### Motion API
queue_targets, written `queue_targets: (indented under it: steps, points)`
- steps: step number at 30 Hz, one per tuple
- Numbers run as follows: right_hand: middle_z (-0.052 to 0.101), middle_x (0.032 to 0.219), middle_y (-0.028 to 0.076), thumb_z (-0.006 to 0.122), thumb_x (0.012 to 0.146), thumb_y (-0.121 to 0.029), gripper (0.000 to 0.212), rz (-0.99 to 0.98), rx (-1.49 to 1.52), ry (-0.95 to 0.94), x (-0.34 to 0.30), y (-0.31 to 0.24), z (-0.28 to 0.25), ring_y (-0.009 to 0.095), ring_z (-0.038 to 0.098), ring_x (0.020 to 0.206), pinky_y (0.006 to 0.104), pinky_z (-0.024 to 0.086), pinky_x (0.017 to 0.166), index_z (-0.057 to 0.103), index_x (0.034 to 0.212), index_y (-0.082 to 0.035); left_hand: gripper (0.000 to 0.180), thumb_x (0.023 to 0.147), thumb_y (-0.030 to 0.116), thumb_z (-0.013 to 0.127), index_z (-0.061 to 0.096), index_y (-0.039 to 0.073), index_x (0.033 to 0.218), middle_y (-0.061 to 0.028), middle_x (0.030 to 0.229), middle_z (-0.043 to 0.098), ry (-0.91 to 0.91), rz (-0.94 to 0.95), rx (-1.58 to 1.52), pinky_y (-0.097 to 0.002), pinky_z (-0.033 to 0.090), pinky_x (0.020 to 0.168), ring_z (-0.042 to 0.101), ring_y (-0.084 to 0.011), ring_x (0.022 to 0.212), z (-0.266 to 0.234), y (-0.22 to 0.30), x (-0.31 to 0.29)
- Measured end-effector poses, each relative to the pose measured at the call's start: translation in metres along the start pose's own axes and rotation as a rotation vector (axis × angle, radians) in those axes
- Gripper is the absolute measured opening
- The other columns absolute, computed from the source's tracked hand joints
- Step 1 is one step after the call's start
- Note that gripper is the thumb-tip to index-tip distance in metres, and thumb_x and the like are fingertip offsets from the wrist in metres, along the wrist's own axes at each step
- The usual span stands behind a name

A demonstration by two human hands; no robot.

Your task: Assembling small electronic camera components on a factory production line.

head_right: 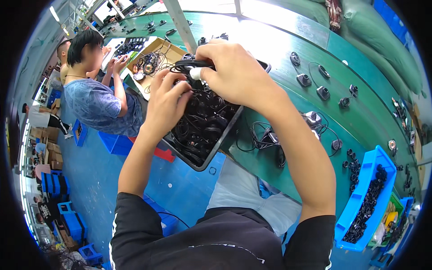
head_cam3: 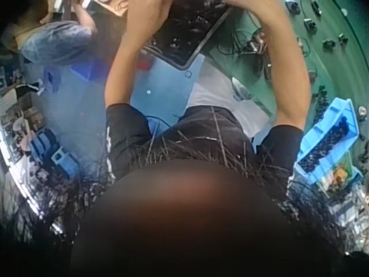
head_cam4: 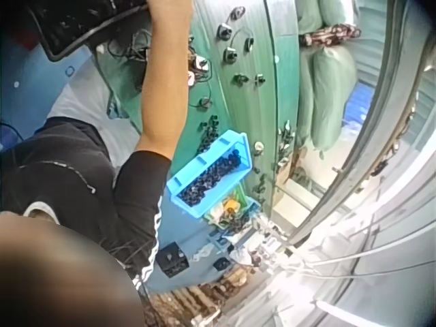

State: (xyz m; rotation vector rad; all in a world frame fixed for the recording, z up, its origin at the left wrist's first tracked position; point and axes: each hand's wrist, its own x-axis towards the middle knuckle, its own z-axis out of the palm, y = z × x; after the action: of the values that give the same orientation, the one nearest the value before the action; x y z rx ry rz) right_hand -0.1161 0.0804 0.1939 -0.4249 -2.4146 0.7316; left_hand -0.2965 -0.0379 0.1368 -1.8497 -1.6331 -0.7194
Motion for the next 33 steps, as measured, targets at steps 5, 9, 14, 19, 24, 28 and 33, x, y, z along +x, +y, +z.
queue_targets:
  steps: [5,9,14,19,24,28,33]
  points:
    - [0.06,0.081,0.009,0.061,0.076,-0.006,0.012,0.039,0.095,0.22,0.003,-0.004,-0.008,0.021,0.052,0.065,0.0313,0.042,0.063,0.063,0.085,0.001,0.019,0.071,0.0,0.068,0.056,0.003,0.085,-0.0076,0.087,0.062,0.129,-0.079,-0.243,-0.0358,0.046,0.086,0.057,-0.027,0.084,-0.002,-0.013,0.0]
    - [0.057,0.078,0.005,0.063,0.075,-0.004,0.013,0.0,0.087,0.345,0.005,-0.002,-0.009,0.015,0.048,0.064,0.0253,0.038,0.059,0.063,0.087,-0.001,0.018,0.07,-0.001,0.067,0.055,0.004,0.083,-0.0075,0.084,0.061,0.128,-0.126,-0.509,-0.0355,0.046,0.083,0.057,-0.0268,0.083,-0.005,-0.008,0.0]
    - [0.058,0.085,0.005,0.064,0.075,-0.003,0.013,-0.126,-0.217,0.328,0.006,-0.007,0.001,0.017,0.052,0.065,0.0273,0.041,0.061,0.063,0.088,0.0,0.017,0.071,-0.001,0.067,0.054,0.005,0.08,-0.0061,0.078,0.058,-0.088,0.045,-0.404,-0.0326,0.047,0.075,0.057,-0.0228,0.076,-0.009,0.005,-0.001]
    - [0.059,0.089,0.006,0.064,0.076,-0.004,0.013,-0.193,-0.361,0.338,0.007,-0.006,-0.01,0.02,0.054,0.066,0.0301,0.043,0.062,0.063,0.089,-0.001,0.017,0.076,-0.002,0.067,0.052,0.005,0.078,-0.0049,0.074,0.055,-0.076,-0.093,-0.362,-0.029,0.044,0.069,0.052,-0.0171,0.068,-0.008,0.001,0.001]
    - [0.06,0.089,0.008,0.064,0.078,-0.006,0.012,-0.11,-0.274,0.331,0.001,0.004,-0.024,0.026,0.057,0.067,0.0358,0.045,0.064,0.063,0.089,-0.002,0.017,0.081,-0.001,0.066,0.05,0.005,0.078,-0.0021,0.071,0.05,0.254,-0.478,-0.608,-0.0234,0.041,0.067,0.047,-0.0126,0.066,-0.009,-0.016,0.002]
    - [0.06,0.088,0.008,0.064,0.078,-0.006,0.01,-0.073,-0.339,0.17,0.006,0.01,-0.002,0.029,0.057,0.067,0.0389,0.046,0.065,0.062,0.088,-0.003,0.015,0.079,-0.003,0.065,0.052,0.004,0.081,-0.0022,0.075,0.052,0.374,-0.494,-0.646,-0.023,0.04,0.067,0.047,-0.0123,0.069,-0.016,-0.042,0.019]
    - [0.06,0.086,0.007,0.065,0.077,-0.005,0.011,-0.019,-0.396,0.244,0.016,-0.002,-0.005,0.027,0.058,0.067,0.0382,0.047,0.064,0.061,0.088,-0.004,0.014,0.078,-0.003,0.064,0.055,0.003,0.087,-0.0027,0.08,0.054,-0.049,-0.429,-0.795,-0.024,0.041,0.068,0.048,-0.0129,0.072,-0.018,-0.035,0.005]
